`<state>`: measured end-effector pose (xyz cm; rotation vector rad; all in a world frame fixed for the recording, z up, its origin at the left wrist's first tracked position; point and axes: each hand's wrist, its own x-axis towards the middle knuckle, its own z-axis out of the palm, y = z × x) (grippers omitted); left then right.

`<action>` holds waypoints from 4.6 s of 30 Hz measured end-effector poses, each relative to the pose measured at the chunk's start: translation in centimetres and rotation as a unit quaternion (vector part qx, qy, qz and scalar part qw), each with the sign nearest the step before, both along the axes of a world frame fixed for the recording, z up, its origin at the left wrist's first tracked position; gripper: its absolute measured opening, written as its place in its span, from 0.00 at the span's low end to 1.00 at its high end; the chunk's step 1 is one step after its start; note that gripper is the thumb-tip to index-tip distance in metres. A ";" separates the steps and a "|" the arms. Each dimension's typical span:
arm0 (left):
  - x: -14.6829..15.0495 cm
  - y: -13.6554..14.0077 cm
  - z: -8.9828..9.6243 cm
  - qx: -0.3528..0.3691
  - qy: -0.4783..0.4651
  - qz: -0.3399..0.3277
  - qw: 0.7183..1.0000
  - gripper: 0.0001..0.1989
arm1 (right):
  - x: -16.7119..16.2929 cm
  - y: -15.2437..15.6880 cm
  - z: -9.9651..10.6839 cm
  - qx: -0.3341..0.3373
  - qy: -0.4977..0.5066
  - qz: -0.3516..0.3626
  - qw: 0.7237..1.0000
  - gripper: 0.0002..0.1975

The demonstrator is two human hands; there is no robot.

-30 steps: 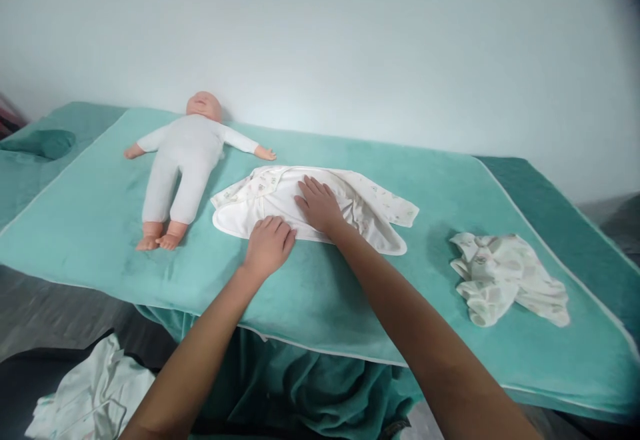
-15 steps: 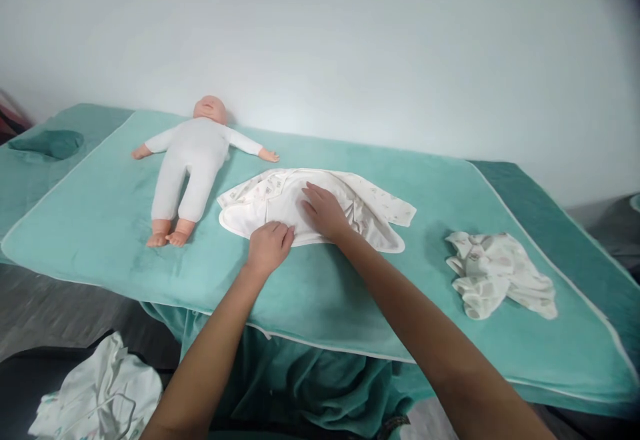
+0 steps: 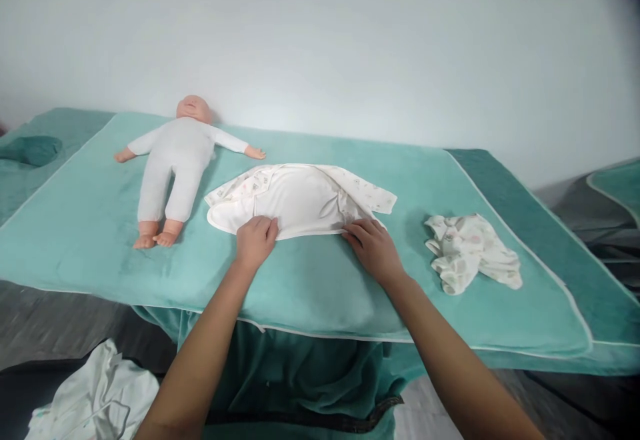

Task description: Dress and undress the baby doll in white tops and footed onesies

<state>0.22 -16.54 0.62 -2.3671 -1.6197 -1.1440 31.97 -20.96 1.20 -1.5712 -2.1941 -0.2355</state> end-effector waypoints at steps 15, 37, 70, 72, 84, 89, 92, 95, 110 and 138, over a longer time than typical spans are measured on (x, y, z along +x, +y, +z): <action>0.0 0.3 -0.2 -0.015 -0.038 0.008 0.999 0.22 | -3.9 1.0 3.1 -0.041 0.150 0.076 0.985 0.11; 0.1 0.3 -0.2 -0.022 -0.063 -0.011 0.998 0.23 | -14.2 17.0 -0.1 -0.139 0.058 -0.007 0.989 0.31; -9.4 3.9 2.3 -0.081 0.029 0.254 0.963 0.18 | -14.3 18.3 0.8 -0.163 0.050 0.092 0.981 0.28; -9.3 3.8 1.8 -0.066 0.022 0.243 0.968 0.16 | -14.3 18.2 0.9 -0.154 0.055 0.114 0.980 0.27; -9.9 3.6 0.7 -0.035 -0.086 0.170 0.981 0.25 | -14.7 17.7 1.2 -0.160 0.060 0.128 0.977 0.25; -9.7 3.5 0.9 -0.025 -0.082 0.176 0.981 0.21 | -14.5 17.9 1.1 -0.161 0.066 0.127 0.976 0.26; -9.5 3.3 1.1 -0.027 -0.043 0.150 0.987 0.16 | -14.4 18.1 1.0 -0.159 0.063 0.130 0.977 0.26; -9.2 3.2 1.4 -0.048 0.026 0.122 0.991 0.14 | -14.4 18.2 1.0 -0.158 0.057 0.130 0.977 0.25; -7.6 2.3 2.2 0.015 0.085 0.062 0.994 0.17 | -14.5 18.8 0.1 -0.149 0.163 0.106 0.970 0.30; 4.7 -0.7 4.6 -0.310 -0.182 -0.027 0.933 0.16 | -13.5 18.8 2.0 -0.201 0.574 0.080 0.790 0.13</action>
